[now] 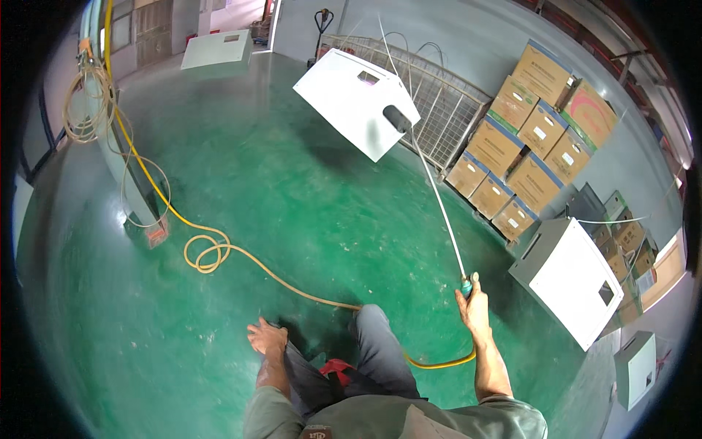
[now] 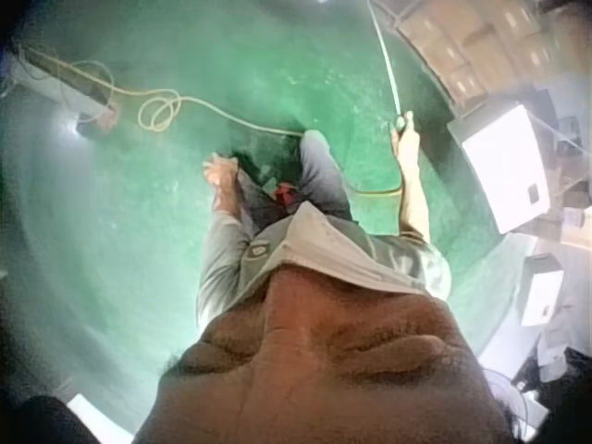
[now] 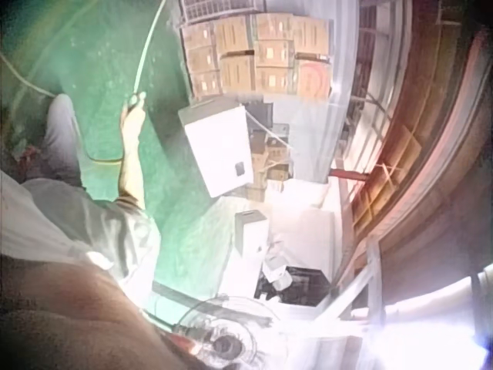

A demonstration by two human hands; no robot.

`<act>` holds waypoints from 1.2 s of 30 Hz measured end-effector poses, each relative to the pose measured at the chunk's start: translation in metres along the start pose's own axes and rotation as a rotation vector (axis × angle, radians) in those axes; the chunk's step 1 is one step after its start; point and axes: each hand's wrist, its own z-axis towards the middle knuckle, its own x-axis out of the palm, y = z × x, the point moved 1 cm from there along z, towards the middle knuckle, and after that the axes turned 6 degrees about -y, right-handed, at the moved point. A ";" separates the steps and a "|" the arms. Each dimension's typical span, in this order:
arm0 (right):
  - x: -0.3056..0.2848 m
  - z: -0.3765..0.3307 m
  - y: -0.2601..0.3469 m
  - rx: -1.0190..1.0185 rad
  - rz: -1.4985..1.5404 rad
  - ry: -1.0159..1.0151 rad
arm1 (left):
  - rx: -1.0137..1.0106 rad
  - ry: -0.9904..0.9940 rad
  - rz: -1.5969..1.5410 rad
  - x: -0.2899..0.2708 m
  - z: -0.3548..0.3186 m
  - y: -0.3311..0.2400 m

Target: Using a blowtorch to cure or heat-treat the finish on metal enclosures.

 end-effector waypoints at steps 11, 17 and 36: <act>-0.029 0.007 0.001 0.037 -0.036 0.024 | -0.010 0.016 -0.005 0.002 0.000 0.003; -0.037 -0.018 0.014 0.050 -0.221 0.204 | -0.018 0.020 -0.006 -0.001 -0.002 0.003; -0.038 0.230 0.165 -0.393 -0.465 -0.116 | -0.035 0.057 0.035 -0.002 0.004 -0.002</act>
